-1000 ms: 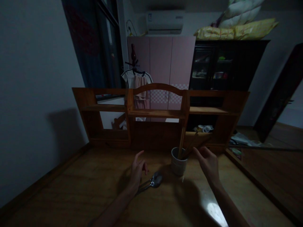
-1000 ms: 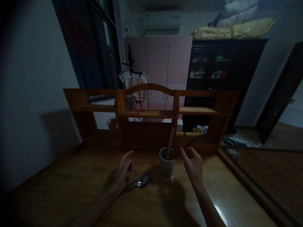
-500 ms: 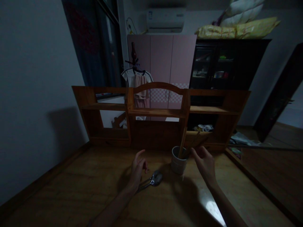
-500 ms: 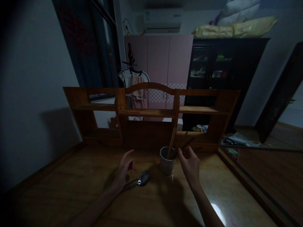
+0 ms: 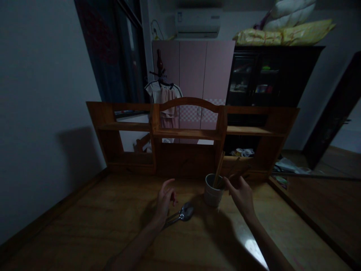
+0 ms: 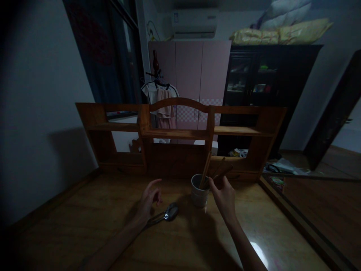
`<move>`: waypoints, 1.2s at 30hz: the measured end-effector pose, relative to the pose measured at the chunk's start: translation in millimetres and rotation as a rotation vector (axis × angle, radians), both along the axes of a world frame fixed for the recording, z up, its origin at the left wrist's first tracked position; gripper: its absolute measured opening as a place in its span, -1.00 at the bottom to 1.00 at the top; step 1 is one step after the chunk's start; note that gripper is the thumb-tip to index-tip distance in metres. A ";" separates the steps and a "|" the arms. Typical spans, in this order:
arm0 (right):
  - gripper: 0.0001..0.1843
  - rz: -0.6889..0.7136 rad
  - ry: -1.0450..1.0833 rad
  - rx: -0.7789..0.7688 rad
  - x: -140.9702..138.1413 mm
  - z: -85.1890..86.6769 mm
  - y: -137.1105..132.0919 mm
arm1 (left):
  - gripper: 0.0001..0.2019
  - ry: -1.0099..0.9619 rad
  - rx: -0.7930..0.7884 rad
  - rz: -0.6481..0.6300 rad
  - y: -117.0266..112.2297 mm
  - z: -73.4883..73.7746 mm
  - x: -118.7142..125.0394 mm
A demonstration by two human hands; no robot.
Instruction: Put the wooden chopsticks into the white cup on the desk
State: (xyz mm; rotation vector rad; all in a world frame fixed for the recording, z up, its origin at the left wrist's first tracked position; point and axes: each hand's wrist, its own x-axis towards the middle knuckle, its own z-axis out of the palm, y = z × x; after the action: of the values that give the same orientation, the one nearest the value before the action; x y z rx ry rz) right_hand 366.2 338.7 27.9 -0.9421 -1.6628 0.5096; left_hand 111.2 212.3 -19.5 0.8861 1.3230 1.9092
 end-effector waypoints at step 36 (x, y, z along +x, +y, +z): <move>-0.57 -0.160 0.527 0.324 21.8 24.8 -2.9 | -0.66 1.042 -0.220 -0.004 4.4 -16.9 -7.7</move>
State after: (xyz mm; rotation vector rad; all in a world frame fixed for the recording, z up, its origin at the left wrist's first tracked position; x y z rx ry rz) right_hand 388.0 335.8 52.6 -0.6251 -1.1379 0.3288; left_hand 103.5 216.7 -36.4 1.8691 2.0222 1.2239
